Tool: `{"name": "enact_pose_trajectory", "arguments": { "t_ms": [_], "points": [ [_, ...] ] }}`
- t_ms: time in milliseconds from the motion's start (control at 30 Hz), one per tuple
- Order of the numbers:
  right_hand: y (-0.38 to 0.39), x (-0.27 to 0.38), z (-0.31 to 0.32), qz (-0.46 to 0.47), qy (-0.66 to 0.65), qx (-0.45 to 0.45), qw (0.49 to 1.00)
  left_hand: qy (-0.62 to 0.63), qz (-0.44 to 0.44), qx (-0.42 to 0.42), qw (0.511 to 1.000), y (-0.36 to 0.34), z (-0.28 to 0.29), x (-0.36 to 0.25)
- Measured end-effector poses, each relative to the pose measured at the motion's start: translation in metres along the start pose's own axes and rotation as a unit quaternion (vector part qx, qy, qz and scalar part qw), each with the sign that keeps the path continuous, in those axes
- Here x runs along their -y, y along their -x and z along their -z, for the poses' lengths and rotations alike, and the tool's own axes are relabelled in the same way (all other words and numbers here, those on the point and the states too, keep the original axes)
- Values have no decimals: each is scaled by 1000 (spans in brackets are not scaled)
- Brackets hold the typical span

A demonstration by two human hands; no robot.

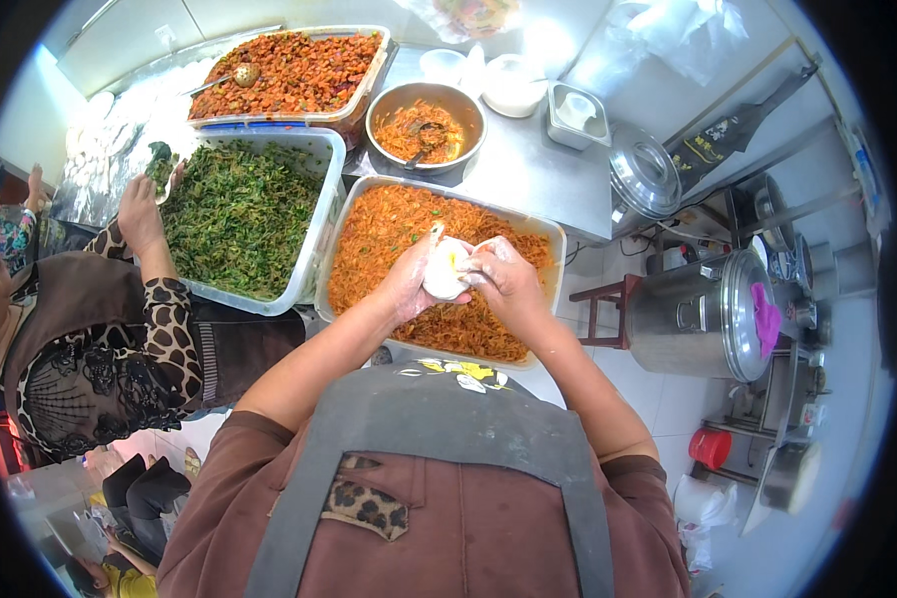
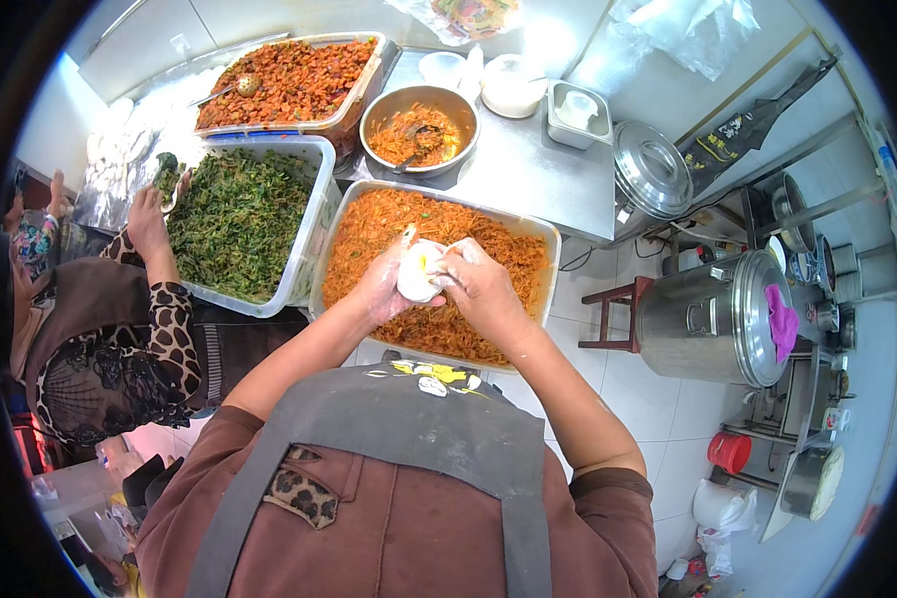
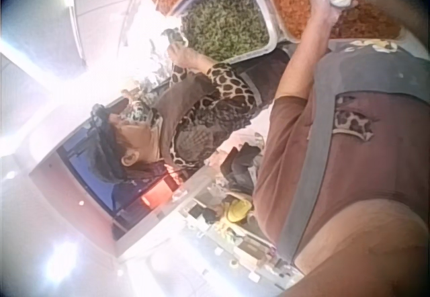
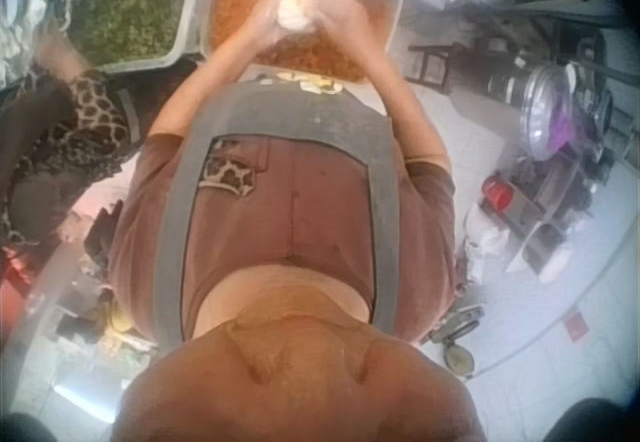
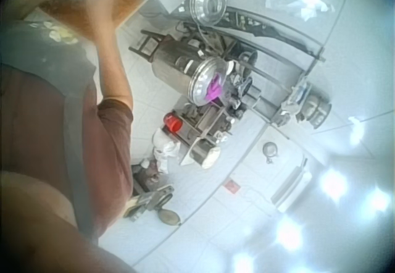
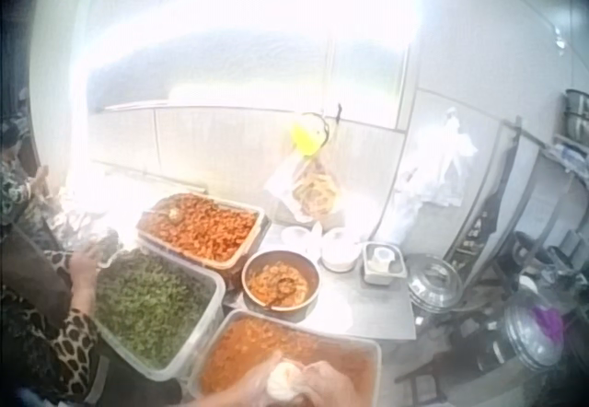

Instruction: The person rolls dough balls into flat circles using a rolling pin, then fills them with a reddish mixture and green herbs before folding and sealing them into dumplings. The person repeats this process multiple times while another person works nearby.

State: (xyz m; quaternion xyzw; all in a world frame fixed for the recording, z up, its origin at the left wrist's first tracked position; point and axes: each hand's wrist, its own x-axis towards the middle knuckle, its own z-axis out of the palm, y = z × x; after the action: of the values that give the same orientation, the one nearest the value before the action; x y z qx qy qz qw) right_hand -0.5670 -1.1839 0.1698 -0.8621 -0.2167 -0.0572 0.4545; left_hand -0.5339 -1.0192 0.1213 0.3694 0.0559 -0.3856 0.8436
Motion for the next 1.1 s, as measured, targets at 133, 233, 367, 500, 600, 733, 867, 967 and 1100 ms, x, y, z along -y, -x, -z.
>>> {"name": "enact_pose_trajectory", "arguments": {
  "t_ms": [133, 233, 367, 500, 600, 733, 867, 967, 1100],
  "points": [
    [-6, -1, 10, 81, 62, 26, 994, -60, 42, -3, 997, 0, -5, -9],
    [-8, -1, 13, -22, -150, -26, 988, -74, -18, 78, 994, 7, -18, -34],
    [-14, 7, 6, -142, -378, -80, 911, 74, -168, 28, 983, 13, -41, -13],
    [-15, 6, 2, -131, -189, -33, 973, 89, -123, 6, 988, 4, -29, -12],
    [-16, 12, 6, -106, -112, -43, 987, 84, -66, 20, 994, 4, -28, -16],
    [-15, 10, 5, -278, -419, -83, 861, 25, -186, -19, 982, 9, -43, -24],
    [-21, 8, -3, -289, -376, -60, 878, 33, -208, -50, 976, 0, -32, -12],
    [-18, 11, 4, 50, 87, -97, 990, 67, -133, -38, 988, 1, -31, -18],
    [-22, 14, 18, 138, 184, -75, 970, 41, -54, 0, 998, 14, -46, -37]
  ]
}}
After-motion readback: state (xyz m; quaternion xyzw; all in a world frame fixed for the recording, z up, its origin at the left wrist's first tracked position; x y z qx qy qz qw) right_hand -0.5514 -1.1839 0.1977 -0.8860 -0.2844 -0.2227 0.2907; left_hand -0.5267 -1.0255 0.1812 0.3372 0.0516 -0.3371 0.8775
